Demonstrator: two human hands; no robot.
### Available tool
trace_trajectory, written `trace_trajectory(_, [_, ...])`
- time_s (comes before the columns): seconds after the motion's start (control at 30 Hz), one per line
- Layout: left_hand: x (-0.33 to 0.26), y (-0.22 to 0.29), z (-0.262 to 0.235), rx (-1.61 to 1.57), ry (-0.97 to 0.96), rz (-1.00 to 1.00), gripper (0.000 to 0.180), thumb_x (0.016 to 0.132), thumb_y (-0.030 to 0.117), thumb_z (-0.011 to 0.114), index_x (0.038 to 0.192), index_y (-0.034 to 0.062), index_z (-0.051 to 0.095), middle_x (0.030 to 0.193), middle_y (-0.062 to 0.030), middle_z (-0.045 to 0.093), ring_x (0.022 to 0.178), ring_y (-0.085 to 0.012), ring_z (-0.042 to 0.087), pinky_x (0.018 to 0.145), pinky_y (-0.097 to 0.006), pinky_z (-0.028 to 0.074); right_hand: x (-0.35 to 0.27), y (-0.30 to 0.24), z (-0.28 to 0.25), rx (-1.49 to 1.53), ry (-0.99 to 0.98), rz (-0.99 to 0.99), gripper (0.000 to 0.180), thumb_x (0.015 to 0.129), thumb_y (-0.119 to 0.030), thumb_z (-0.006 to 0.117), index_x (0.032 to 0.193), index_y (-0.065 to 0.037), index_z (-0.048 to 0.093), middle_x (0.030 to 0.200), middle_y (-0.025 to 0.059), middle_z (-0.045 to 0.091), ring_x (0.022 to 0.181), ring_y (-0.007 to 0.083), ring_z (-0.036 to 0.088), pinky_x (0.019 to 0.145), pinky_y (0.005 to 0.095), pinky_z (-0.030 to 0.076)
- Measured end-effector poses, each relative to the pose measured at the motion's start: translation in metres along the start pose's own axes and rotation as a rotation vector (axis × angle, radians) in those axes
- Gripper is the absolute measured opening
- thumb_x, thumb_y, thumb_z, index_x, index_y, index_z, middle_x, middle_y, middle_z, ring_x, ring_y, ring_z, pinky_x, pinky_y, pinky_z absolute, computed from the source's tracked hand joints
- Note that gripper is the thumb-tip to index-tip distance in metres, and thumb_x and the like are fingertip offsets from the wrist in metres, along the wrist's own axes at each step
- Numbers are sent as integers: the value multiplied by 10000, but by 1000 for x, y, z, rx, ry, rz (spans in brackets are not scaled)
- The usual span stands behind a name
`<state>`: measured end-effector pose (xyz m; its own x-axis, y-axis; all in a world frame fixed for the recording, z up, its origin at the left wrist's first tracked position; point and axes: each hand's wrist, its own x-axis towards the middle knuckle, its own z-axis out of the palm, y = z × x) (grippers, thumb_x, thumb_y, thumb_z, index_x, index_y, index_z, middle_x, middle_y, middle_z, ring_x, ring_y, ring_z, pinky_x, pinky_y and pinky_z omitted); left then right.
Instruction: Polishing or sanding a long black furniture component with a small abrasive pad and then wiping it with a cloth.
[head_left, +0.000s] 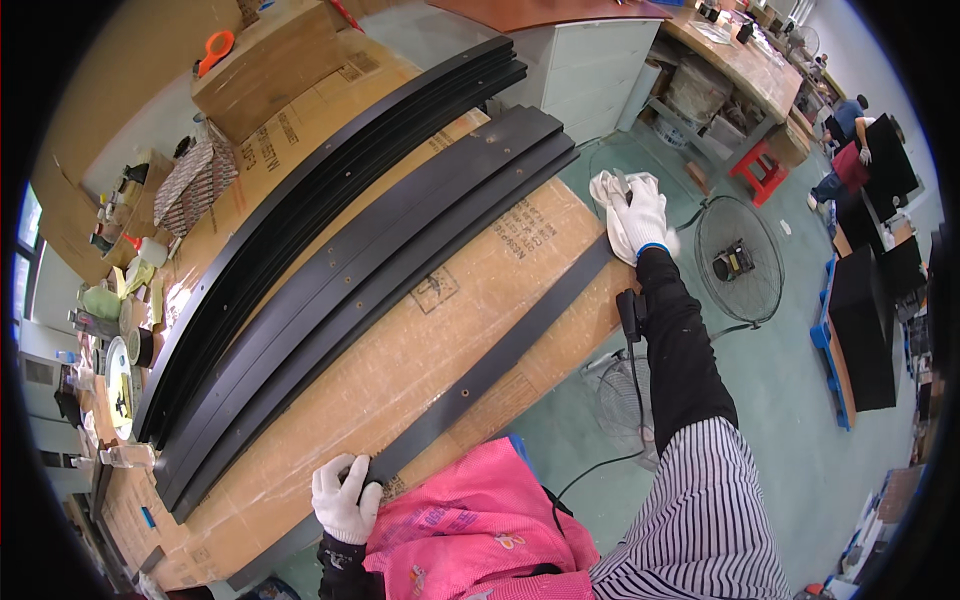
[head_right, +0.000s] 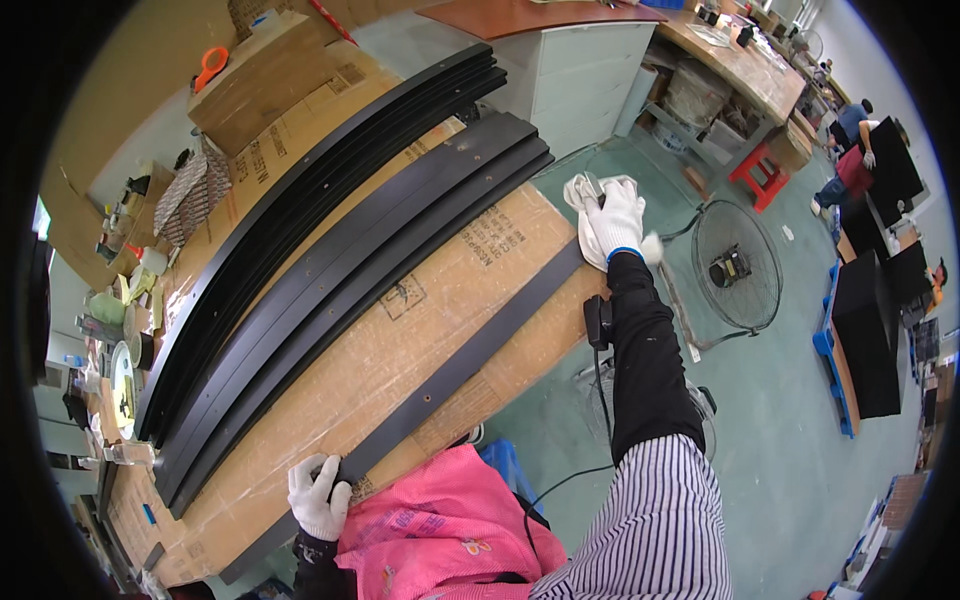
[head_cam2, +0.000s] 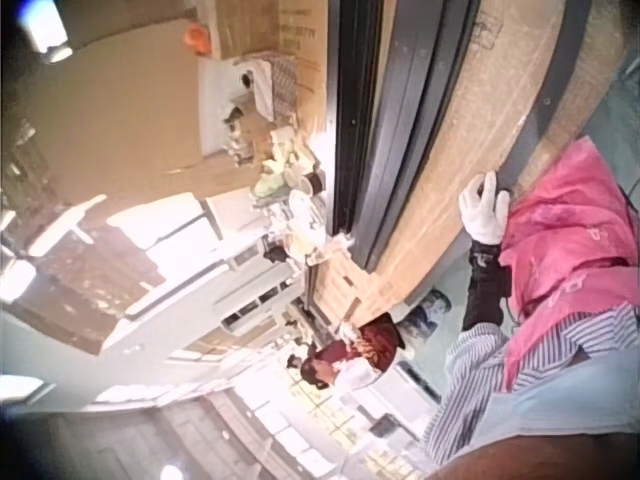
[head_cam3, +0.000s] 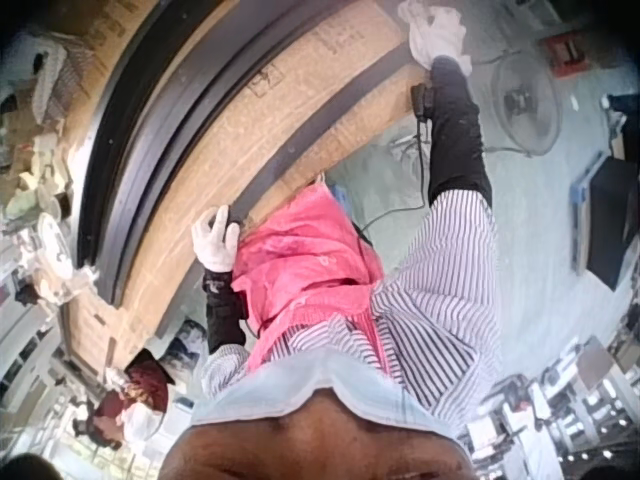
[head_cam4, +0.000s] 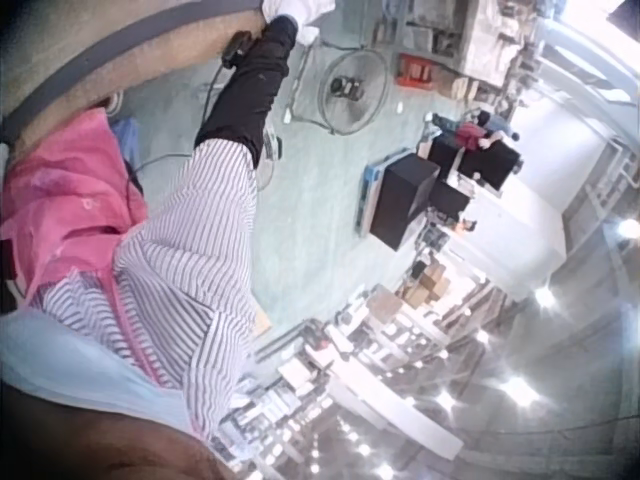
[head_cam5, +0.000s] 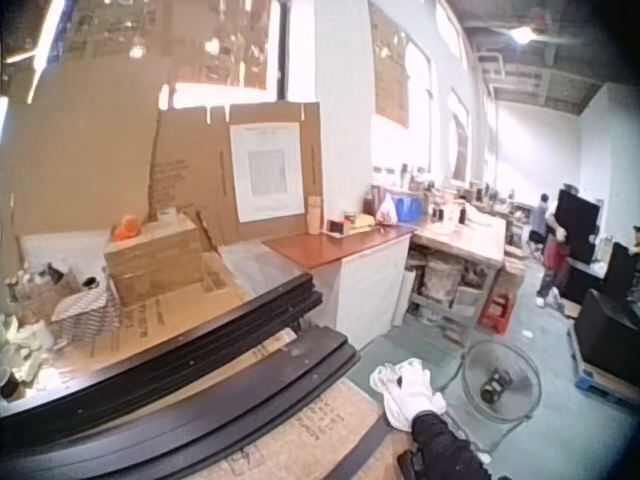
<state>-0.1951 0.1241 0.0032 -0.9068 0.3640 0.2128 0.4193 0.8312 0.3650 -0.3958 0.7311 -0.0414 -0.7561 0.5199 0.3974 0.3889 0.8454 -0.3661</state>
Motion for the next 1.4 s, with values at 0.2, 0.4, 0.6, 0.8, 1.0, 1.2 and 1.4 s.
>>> trace_trajectory(0.2, [2, 0, 3, -38, -21, 0, 586, 660, 210, 885, 1212, 81, 739, 1139, -116, 661, 977, -328, 623, 852, -448, 533, -44, -8, 2, 82, 30, -98, 398, 941, -323, 733, 1224, -55, 653, 1298, 201, 630, 1315, 455, 524, 1145, 529, 407])
trace_trajectory(0.4, [1, 1, 5, -65, -13, -29, 548, 676, 151, 846, 1199, 29, 736, 1142, -165, 643, 1052, -375, 625, 903, -468, 538, -133, -95, -26, 303, -20, -295, 255, 838, -158, 710, 1065, -54, 656, 1120, 217, 664, 1150, 468, 597, 1111, 552, 433])
trace_trajectory(0.6, [1, -1, 6, -61, -11, -12, 549, 685, 147, 833, 1203, 2, 726, 1128, -184, 640, 1034, -385, 621, 889, -482, 535, -304, -243, -63, 681, -387, -583, 387, 770, -184, 767, 1132, -72, 686, 1280, 174, 639, 1273, 383, 581, 1165, 546, 404])
trace_trajectory(0.8, [-21, -17, -4, 165, -42, 122, 900, 654, 599, 870, 1311, 28, 640, 1138, -199, 621, 1010, -427, 599, 890, -535, 504, -316, -241, -65, 770, -579, -675, 244, 819, -154, 740, 1058, -108, 713, 1156, 166, 693, 1093, 357, 664, 990, 473, 518])
trace_trajectory(1.0, [-59, -29, -12, 159, 106, 36, 810, 596, 388, 953, 1282, 57, 678, 1080, -145, 653, 971, -379, 627, 858, -488, 528, -165, -120, -44, 360, 36, -467, 217, 880, -232, 753, 919, -48, 645, 938, 172, 630, 910, 392, 600, 832, 519, 481])
trace_trajectory(1.2, [-67, -30, 1, 174, 162, 39, 716, 637, 355, 945, 1249, 75, 701, 1035, -105, 650, 917, -342, 628, 817, -468, 531, -281, -198, -63, 452, -150, -547, 180, 810, -152, 743, 976, -119, 681, 955, 141, 622, 967, 354, 611, 908, 497, 489])
trace_trajectory(1.4, [-69, -37, 2, 194, 173, -8, 512, 668, 281, 916, 1088, 82, 701, 1013, -108, 638, 934, -336, 641, 803, -446, 536, -425, -282, -58, 724, -459, -1015, 271, 854, -164, 623, 1096, -68, 697, 1342, 187, 663, 1395, 385, 543, 1257, 489, 334])
